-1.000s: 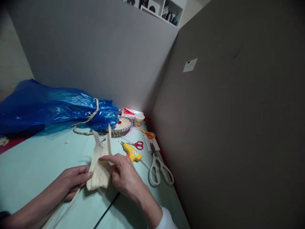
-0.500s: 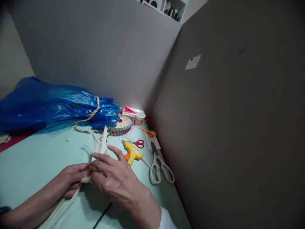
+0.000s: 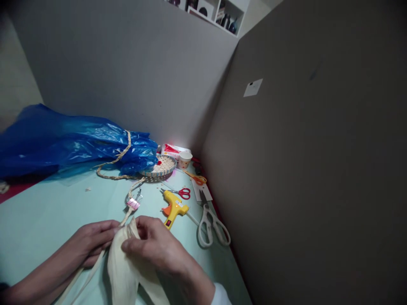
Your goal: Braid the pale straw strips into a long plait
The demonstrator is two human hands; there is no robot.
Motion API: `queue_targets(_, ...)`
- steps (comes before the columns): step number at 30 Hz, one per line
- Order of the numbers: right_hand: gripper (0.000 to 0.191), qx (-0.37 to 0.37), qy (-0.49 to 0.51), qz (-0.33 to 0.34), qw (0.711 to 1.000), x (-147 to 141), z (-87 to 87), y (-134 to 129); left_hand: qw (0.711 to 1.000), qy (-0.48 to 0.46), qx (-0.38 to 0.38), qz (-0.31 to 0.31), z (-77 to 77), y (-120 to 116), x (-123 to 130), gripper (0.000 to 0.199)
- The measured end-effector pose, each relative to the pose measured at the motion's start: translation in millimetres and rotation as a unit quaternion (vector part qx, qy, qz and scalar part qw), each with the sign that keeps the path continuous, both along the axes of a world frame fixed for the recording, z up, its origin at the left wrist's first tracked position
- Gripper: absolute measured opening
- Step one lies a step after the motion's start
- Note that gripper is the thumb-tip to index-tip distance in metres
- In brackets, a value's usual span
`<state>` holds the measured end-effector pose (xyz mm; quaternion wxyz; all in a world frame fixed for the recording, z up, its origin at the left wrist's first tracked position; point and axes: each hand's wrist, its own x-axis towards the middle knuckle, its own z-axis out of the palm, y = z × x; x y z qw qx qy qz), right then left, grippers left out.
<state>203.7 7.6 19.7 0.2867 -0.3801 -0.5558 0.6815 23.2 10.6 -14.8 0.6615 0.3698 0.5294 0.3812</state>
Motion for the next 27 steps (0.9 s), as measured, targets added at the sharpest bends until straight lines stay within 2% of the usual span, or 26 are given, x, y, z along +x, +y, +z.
queue_targets(3,0.019,0.027,-0.05,-0.025,0.998,-3,-4.6,1,1.0,0.0,0.011,-0.001,-1.4,0,-1,0.045)
queue_targets(5,0.013,0.11,-0.143,-0.061,0.982,-2,-2.5,0,1.0,0.004,0.017,-0.003,-3.2,0,-1,0.045)
queue_targets(7,0.014,0.23,-0.253,-0.094,0.935,-1,-0.3,-2,1.0,0.007,0.018,-0.01,-5.2,1,-3,0.045)
queue_targets(9,0.018,0.315,-0.363,-0.097,0.871,-5,0.1,-5,0.999,0.003,0.023,-0.024,-7.2,2,-4,0.046)
queue_targets(13,0.037,0.346,-0.547,-0.021,0.762,-26,-4.8,-14,0.999,-0.004,0.027,-0.046,-10.0,1,-7,0.047)
queue_targets(15,0.04,0.357,-0.572,0.003,0.738,-35,-8.2,-17,0.998,-0.003,0.031,-0.05,-9.7,0,-8,0.045)
queue_targets(17,0.038,0.366,-0.57,0.006,0.735,-40,-10.8,-17,0.998,-0.004,0.034,-0.05,-7.9,-1,-7,0.045)
queue_targets(19,0.033,0.369,-0.556,0.003,0.745,-37,-12.6,-16,0.999,-0.005,0.032,-0.039,-4.5,-2,-6,0.045)
queue_targets(24,0.019,0.38,-0.451,-0.04,0.806,-21,-15.2,-16,0.999,-0.003,0.03,-0.018,7.3,-6,-2,0.046)
queue_targets(27,0.024,0.401,-0.444,-0.04,0.8,-21,-17.0,-23,0.999,0.012,0.045,-0.005,10.0,-6,-1,0.046)
